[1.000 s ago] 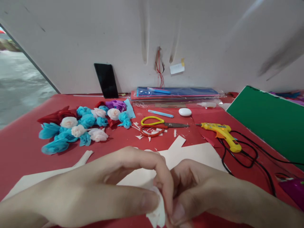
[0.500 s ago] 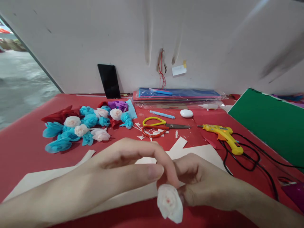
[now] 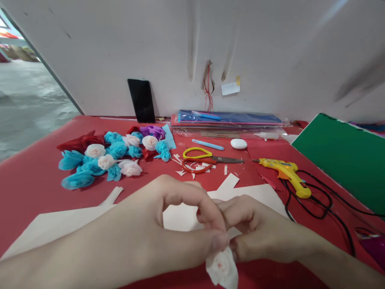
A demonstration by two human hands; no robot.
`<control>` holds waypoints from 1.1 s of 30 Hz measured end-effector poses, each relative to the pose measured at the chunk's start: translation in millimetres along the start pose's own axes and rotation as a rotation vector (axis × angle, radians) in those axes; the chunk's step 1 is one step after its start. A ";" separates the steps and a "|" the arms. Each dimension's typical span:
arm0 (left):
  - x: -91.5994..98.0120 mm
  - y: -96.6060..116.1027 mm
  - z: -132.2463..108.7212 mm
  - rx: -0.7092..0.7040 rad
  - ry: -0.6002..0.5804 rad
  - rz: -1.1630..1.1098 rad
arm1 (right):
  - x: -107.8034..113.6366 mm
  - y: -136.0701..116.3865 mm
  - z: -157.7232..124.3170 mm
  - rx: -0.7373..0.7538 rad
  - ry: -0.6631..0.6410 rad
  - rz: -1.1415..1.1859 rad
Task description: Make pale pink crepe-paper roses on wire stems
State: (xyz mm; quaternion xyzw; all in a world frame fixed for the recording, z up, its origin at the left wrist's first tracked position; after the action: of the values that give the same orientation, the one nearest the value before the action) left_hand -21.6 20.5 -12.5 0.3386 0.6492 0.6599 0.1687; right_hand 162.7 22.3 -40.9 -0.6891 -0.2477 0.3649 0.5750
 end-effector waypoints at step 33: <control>-2.8 11.5 1.2 0.085 0.043 0.101 | -2.3 -9.3 -6.9 -0.171 0.041 -0.080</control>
State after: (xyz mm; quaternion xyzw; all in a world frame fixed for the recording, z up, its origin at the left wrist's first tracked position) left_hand -16.4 18.4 -2.0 0.3637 0.6621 0.6465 0.1068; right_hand 167.5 18.4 -30.9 -0.7326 -0.2936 0.3048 0.5331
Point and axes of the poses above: each hand's wrist, its own z-axis towards the middle knuckle, its own x-axis out of the back of the hand, y = z × x, the point moved 3 cm from there along z, towards the middle knuckle
